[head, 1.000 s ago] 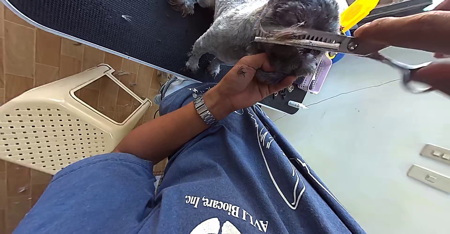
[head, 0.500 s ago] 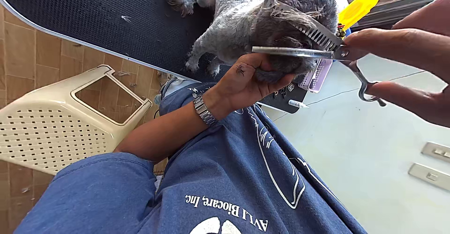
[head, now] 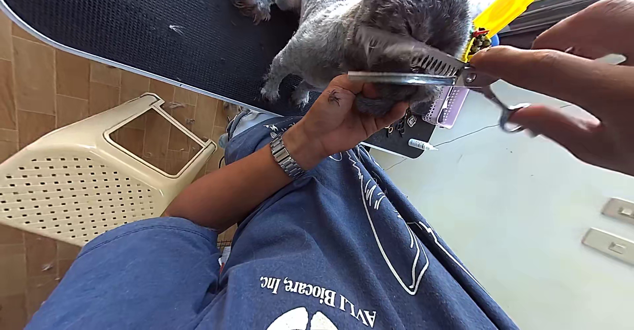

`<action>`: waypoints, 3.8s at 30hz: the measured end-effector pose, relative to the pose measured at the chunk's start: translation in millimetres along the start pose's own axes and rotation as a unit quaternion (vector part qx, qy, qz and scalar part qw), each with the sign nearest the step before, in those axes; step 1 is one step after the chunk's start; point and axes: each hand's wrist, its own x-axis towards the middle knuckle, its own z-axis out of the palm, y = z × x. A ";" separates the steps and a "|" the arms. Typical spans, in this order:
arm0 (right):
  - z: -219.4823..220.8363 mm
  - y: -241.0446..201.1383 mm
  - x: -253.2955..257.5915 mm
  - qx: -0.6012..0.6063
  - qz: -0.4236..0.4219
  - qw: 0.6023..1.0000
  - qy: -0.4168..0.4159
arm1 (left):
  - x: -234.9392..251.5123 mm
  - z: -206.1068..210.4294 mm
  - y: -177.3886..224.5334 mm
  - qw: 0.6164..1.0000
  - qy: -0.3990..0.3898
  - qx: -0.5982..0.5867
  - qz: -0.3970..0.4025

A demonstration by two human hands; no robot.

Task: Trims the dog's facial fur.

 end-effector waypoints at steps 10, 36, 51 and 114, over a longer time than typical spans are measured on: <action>5.9 9.8 0.5 0.005 -0.014 1.000 0.013 | 0.5 5.7 2.3 0.999 0.029 -0.011 -0.009; 5.2 14.9 4.0 0.040 -0.011 0.999 0.023 | 2.2 6.6 4.9 0.999 0.012 -0.030 -0.025; -11.3 24.1 7.3 0.167 0.183 0.969 0.000 | 4.8 12.9 8.4 0.999 0.037 0.012 -0.019; 4.3 3.8 -2.4 0.041 -0.006 0.999 0.005 | -9.1 -2.8 1.8 0.999 0.029 0.025 -0.001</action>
